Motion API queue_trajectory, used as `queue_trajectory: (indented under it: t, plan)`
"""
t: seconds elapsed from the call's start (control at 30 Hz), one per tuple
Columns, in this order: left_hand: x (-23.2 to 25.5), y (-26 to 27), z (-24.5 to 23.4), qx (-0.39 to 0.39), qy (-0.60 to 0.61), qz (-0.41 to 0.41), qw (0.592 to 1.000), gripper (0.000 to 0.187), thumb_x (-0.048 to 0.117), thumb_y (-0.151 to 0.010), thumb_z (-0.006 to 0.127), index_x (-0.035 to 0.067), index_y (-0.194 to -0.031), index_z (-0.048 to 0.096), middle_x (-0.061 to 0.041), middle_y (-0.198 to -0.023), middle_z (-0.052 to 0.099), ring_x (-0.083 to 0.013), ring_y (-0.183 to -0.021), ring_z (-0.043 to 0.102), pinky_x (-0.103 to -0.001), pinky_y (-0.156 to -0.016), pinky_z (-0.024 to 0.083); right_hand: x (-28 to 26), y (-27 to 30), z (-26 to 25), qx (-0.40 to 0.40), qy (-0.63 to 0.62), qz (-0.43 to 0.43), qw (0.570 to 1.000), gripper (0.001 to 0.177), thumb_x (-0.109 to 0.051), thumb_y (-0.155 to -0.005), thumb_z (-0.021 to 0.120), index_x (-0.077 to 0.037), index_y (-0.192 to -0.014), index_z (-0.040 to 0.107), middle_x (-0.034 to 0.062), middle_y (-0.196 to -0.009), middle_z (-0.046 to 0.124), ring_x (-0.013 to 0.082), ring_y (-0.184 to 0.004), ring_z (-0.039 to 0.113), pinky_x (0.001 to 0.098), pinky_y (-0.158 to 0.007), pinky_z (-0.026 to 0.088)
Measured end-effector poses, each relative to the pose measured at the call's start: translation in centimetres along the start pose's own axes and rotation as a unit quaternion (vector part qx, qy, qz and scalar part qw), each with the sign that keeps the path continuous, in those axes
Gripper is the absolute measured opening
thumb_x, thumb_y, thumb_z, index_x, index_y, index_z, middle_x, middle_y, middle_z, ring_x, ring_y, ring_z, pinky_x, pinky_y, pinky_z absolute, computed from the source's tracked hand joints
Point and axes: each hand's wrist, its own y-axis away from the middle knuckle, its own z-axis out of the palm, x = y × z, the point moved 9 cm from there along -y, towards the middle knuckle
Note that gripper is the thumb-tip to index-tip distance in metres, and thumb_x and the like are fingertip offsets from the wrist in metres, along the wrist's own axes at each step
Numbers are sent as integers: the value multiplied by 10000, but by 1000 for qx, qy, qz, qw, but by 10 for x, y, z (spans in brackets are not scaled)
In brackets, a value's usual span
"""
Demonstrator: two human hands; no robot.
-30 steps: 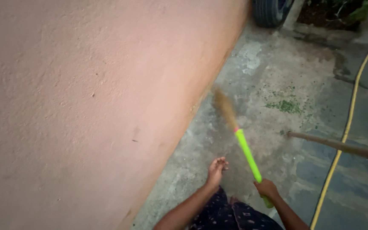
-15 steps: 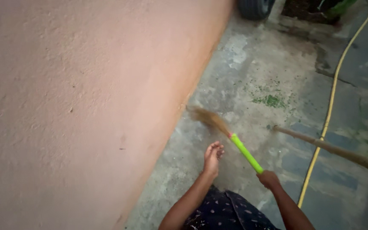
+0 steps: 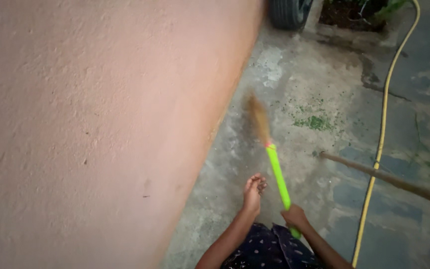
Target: The person sweeps debris from a concrete outdoor floor using a small handheld broom.
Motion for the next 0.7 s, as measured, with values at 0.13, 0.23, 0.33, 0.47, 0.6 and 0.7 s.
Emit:
queue_trajectory:
  t: [0.13,0.23,0.33,0.47,0.6,0.7]
  plan:
    - [1,-2,-6,1,-12,-26,1000,263,232,-1002,575,141,-1245,620,6,-1045,719,-107,-852,658,-257,-729,459,-39,-54,20,-133,-203,31,970,300,-257,-887,736,33,-836,681,123,-632,657,246,-503,630,406,-479,497]
    - [11,1,-15,-7,-4,-15,1000,265,229,-1009,587,138,-1255,622,-1,-1055,707,-101,-853,653,-257,-746,472,-62,-83,44,-168,-364,69,914,273,-255,-939,683,-4,-830,687,90,-638,624,208,-483,564,371,-447,454]
    - [29,1,-32,7,30,-9,999,254,236,-993,577,140,-1226,611,-13,-1043,690,-124,-845,652,-303,-737,493,-91,-86,87,-137,-437,55,887,217,-232,-916,689,-22,-863,708,88,-675,639,215,-517,574,377,-461,456]
    - [63,1,-63,47,44,17,998,257,202,-995,605,133,-1243,623,-12,-1076,684,-134,-904,644,-287,-802,483,-89,-68,109,-36,-164,2,986,239,-196,-804,722,33,-874,724,150,-717,732,267,-598,717,427,-534,559]
    - [84,-2,-77,36,62,29,997,270,225,-992,595,140,-1247,625,-10,-1075,688,-143,-914,645,-292,-818,490,-73,-99,91,-77,-5,17,997,330,-298,-822,725,28,-840,765,147,-714,759,254,-598,734,414,-575,574]
    - [84,-6,-77,25,58,13,998,274,227,-989,584,142,-1246,628,-10,-1087,697,-139,-909,645,-290,-813,494,-79,-122,71,-136,-71,22,988,342,-282,-802,777,60,-800,759,165,-691,722,273,-547,682,419,-527,537]
